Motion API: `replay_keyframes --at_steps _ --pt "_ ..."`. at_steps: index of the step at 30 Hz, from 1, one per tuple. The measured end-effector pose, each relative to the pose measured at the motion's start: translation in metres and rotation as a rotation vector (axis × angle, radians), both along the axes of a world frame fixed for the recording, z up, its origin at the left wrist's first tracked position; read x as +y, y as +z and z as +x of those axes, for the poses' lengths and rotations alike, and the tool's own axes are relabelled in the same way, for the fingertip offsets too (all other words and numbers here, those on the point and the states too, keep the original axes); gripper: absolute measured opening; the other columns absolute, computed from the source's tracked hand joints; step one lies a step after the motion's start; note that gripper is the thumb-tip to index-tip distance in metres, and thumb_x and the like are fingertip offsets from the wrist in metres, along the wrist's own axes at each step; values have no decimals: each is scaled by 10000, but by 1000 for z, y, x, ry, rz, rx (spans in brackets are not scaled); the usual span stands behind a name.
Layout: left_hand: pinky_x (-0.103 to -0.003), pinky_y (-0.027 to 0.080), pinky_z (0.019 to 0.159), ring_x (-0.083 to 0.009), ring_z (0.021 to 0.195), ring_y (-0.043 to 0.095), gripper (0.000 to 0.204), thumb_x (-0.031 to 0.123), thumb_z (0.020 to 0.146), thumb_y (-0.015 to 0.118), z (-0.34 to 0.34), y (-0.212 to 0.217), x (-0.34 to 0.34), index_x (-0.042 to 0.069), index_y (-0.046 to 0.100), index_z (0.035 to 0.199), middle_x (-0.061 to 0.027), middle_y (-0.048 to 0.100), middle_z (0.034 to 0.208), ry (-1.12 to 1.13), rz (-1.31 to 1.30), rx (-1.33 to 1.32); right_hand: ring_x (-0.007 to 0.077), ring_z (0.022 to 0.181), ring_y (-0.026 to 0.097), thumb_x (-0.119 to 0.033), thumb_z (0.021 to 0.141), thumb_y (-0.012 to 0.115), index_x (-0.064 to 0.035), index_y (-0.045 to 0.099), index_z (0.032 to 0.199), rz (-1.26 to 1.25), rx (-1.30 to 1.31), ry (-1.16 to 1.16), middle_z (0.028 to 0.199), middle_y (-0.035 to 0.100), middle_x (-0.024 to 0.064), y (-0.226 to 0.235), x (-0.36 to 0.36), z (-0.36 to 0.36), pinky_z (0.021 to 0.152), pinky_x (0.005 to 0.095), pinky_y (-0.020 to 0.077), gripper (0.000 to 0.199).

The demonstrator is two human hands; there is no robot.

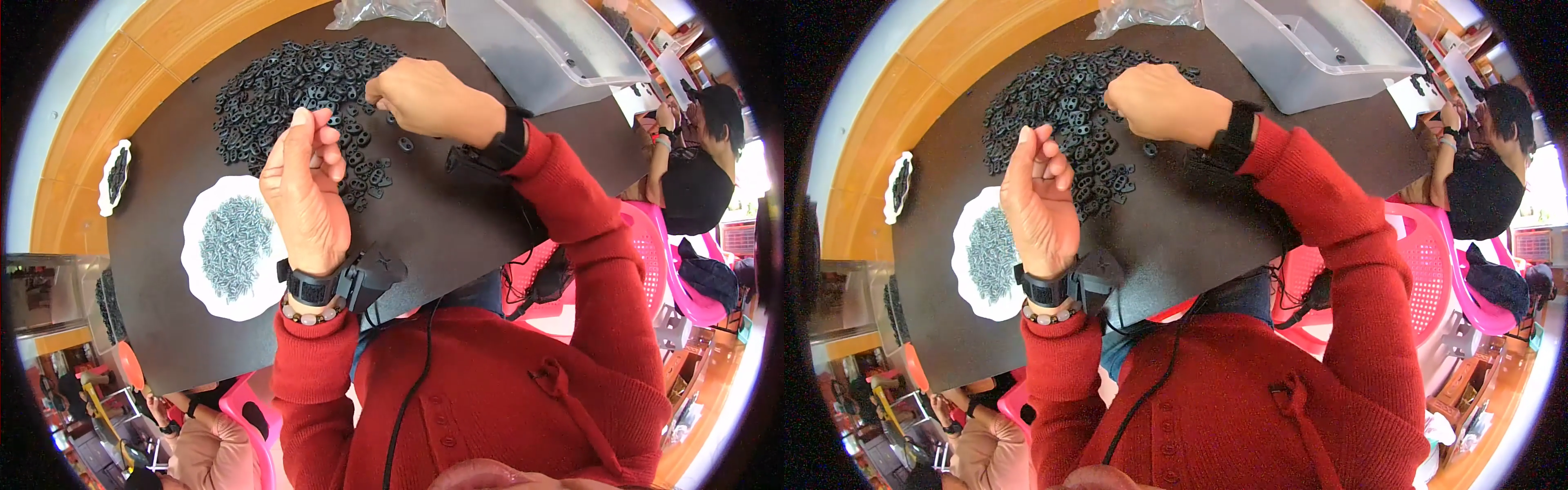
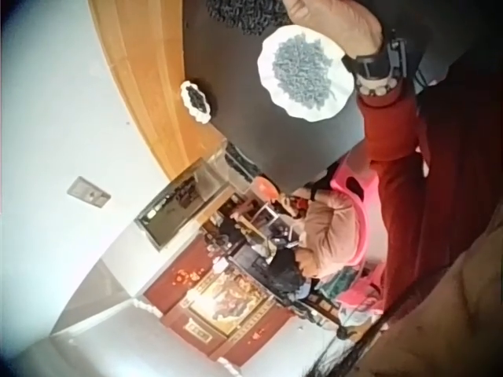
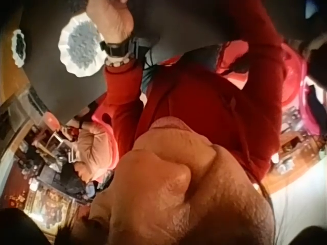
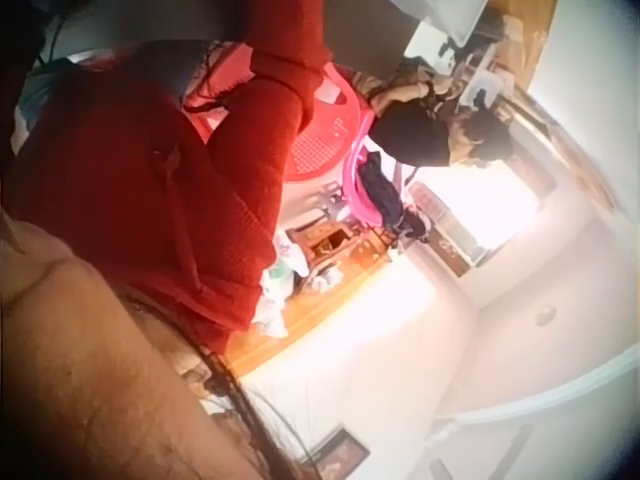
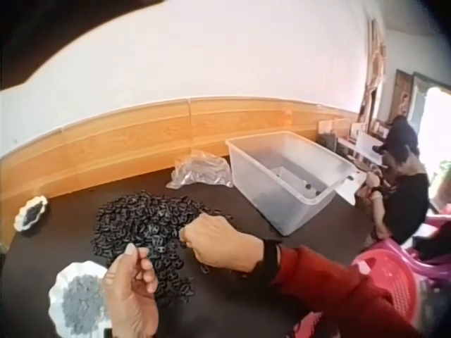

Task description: Inspecting and sorting small black components at a workstation.

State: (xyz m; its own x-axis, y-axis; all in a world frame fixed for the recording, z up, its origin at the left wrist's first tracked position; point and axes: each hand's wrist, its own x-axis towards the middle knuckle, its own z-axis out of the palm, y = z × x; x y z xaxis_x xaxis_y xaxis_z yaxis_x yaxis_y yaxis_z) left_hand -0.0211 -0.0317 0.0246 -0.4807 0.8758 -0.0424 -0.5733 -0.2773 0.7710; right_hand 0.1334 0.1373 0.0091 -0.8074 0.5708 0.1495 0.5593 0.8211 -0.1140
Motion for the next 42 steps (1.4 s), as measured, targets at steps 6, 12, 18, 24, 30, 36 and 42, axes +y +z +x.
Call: replay_keyframes --at_steps 6,12,18,24,30,36,42 --pt "-215 448 612 -49 699 602 248 260 1089 739 -6 5 -11 21 804 1099 -19 766 881 -12 -5 9 416 941 757 -123 926 731 -38 808 1113 15 62 69 962 787 204 -17 3 -24 820 524 597 219" --pt "-219 445 607 -45 692 595 246 247 1092 730 -5 4 -10 13 804 1110 -27 778 899 -10 -14 21 418 927 756 -105 895 724 -24 807 1025 58 66 30 924 776 213 -34 9 -28 799 542 594 174" --pt "-214 472 653 -56 762 622 263 252 1072 752 -8 -1 -8 18 759 1191 6 748 947 -64 -9 49 447 879 737 -126 919 690 -8 770 910 28 91 12 852 747 235 -39 17 -27 762 555 584 143" --pt "-200 452 620 -26 697 591 222 198 1088 718 -1 -5 0 15 799 1185 -23 790 970 -60 -131 126 389 806 738 -151 976 673 -10 782 918 -63 353 -27 841 759 204 -23 14 -6 722 508 569 188" --pt "-192 465 648 -29 735 598 218 176 1079 717 9 -10 6 15 799 1202 -18 800 997 -102 -197 287 104 704 597 -233 1066 694 2 762 930 -517 401 51 777 725 23 44 -23 34 647 316 471 280" --pt "-198 478 674 -36 767 616 236 225 1071 759 21 -14 12 18 811 1172 -6 800 992 -155 -182 422 105 694 580 -181 1073 679 4 755 920 -585 449 61 761 713 15 48 -35 50 639 311 453 251" --pt "-197 483 640 -39 698 617 200 168 997 859 32 -20 21 16 825 1123 3 781 882 -147 -122 535 108 678 558 -184 1063 688 0 752 926 -548 534 154 747 702 15 33 -23 61 632 315 435 238"
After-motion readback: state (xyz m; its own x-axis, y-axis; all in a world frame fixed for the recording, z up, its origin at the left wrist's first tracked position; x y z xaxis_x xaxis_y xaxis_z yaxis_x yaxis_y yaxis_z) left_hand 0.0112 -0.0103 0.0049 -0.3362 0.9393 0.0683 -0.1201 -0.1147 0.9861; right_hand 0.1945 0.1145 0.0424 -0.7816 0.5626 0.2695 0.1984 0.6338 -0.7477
